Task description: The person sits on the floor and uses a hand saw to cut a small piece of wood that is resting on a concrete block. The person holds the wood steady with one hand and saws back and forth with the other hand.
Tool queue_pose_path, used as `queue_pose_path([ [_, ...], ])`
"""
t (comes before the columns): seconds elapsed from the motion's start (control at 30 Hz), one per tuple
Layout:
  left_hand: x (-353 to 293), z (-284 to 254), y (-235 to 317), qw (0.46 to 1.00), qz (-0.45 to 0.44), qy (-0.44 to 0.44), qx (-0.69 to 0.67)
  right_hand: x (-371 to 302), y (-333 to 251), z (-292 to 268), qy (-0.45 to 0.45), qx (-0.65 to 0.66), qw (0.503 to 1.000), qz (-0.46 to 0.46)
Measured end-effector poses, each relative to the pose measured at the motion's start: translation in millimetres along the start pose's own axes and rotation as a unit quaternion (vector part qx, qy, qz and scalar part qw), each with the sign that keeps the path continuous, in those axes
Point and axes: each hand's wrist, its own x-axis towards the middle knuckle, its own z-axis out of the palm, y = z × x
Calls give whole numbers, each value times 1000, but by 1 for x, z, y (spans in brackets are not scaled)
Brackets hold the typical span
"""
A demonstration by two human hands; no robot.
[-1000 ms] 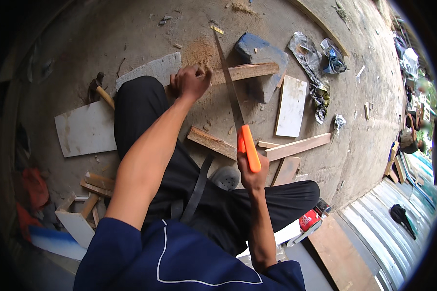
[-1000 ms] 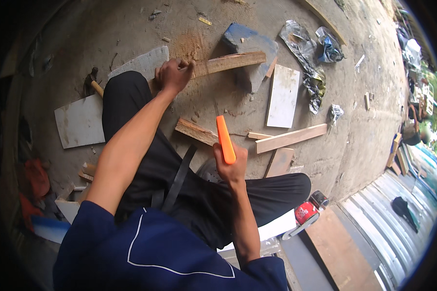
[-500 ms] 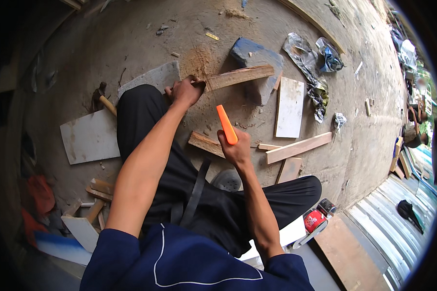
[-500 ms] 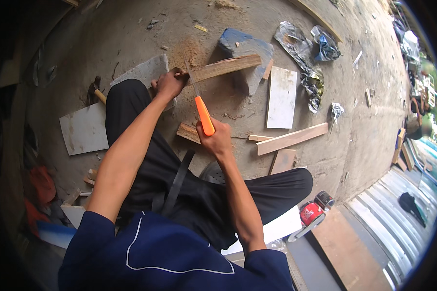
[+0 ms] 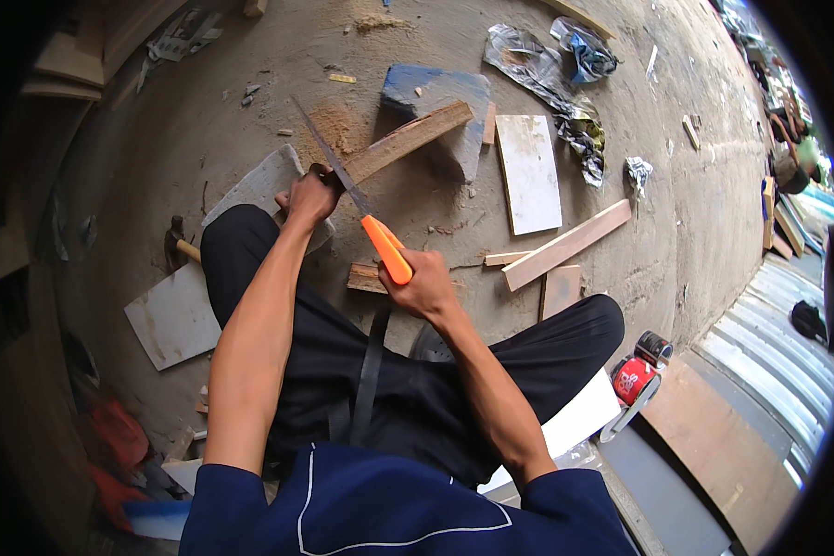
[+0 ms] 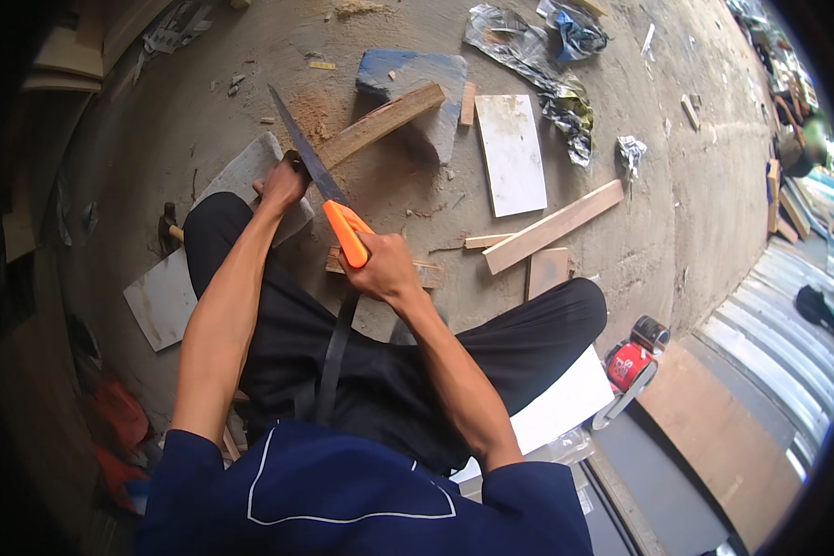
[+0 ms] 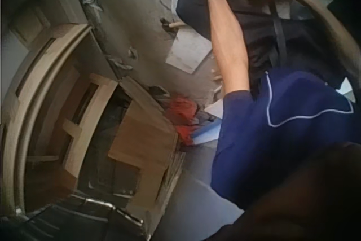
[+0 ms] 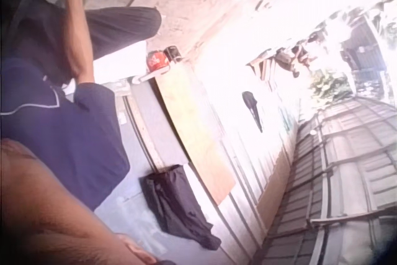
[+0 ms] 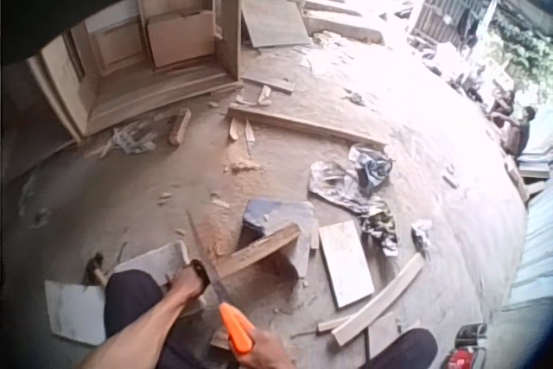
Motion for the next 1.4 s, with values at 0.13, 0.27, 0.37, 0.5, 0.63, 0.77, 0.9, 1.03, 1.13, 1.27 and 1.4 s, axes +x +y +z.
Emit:
queue_pose_path([
  [0.13,1,8,-7,999,3,35,-18,4,-3,-4,-2,7,1000,13],
  [0.27,0,4,-5,999,2,21,-33,-17,-5,-6,9,5,1000,-4],
  [0.37,-1,0,-1,1000,4,21,-14,-19,-7,-12,-13,0,999,32],
  [0.5,-1,6,-6,999,17,33,1,-18,-12,-17,2,15,1000,21],
  [0.63,5,5,-6,1000,-5,23,4,-36,-3,-29,-6,7,1000,3],
  [0.77,7,8,-7,1000,1,19,12,-46,-12,-38,-15,-10,1000,10],
  [0.9,2,6,-1,1000,-9,13,13,-38,-23,-53,-3,-15,999,40],
  [1.03,3,4,1,1000,-5,21,-9,-62,-13,-52,-18,-15,998,50],
  [1.13,1,8,-5,1000,-12,10,-1,-99,-13,-75,-31,22,994,100],
  [1.27,8,8,-11,999,14,-16,-36,-105,-44,-104,-40,-23,993,107],
  [1.4,4,14,-16,999,25,23,-43,-79,-33,-77,2,-31,998,52],
])
